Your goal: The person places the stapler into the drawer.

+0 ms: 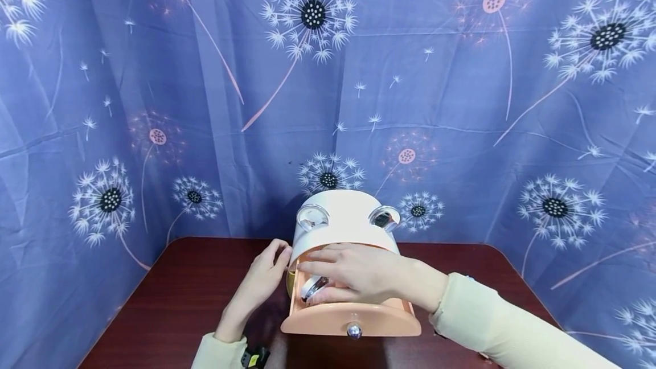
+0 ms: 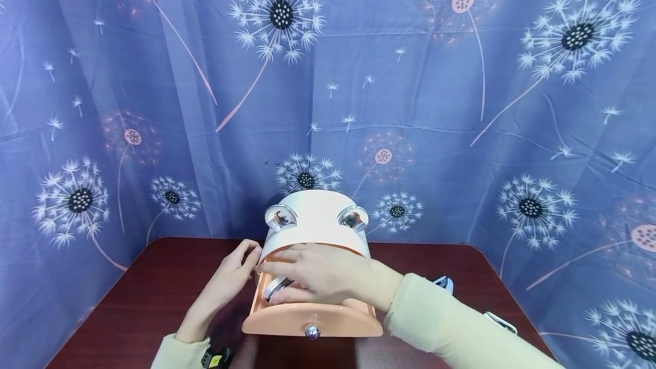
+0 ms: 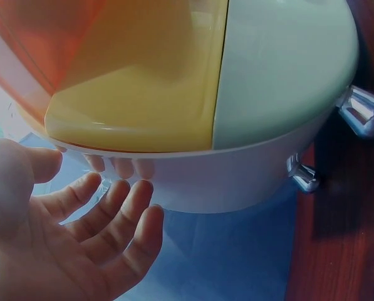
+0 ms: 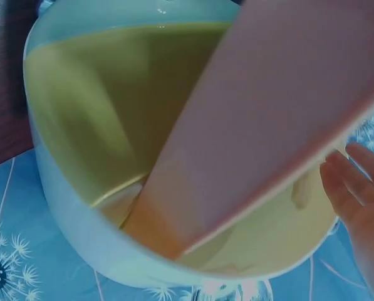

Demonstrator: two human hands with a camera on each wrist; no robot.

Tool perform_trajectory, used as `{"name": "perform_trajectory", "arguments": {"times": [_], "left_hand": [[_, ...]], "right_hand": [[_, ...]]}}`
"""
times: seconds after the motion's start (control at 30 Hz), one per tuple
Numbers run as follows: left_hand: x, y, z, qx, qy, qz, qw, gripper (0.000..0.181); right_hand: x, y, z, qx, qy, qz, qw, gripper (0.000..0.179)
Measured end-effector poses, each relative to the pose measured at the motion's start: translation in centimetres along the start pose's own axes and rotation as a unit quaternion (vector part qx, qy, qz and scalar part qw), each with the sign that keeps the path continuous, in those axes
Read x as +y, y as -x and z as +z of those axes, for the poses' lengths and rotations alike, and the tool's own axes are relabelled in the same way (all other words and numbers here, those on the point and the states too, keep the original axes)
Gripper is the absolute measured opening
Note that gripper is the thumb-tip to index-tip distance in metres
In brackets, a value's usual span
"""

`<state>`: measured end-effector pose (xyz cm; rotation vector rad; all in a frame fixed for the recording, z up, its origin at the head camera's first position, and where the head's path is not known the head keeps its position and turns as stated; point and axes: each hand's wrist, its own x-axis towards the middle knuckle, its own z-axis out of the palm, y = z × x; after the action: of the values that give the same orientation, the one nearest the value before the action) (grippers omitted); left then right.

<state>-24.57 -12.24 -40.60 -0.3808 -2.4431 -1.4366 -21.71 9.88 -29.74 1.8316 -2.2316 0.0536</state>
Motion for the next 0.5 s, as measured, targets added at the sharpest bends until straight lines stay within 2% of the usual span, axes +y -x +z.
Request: {"name": "perform_trajectory", "arguments": {"times": [0.17, 0.4, 0.5], "left_hand": [[0.0, 0.0, 0.0, 0.003, -0.003, -0.002, 1.0, 0.015], [0.0, -0.1, 0.0, 0.005, -0.01, 0.002, 0.9999, 0.017], [0.0, -0.1, 0.0, 0.004, -0.011, 0.0, 0.9999, 0.017]], "right_hand": [[-0.1, 0.7, -0.9, 0.027, -0.034, 0.007, 0.999, 0.045], [-0.5, 2.3, -2.3, 0.032, -0.012, 0.021, 0.9992, 0.044], [-0.7, 3.2, -3.0, 0.034, -0.005, 0.044, 0.9984, 0.044]]}}
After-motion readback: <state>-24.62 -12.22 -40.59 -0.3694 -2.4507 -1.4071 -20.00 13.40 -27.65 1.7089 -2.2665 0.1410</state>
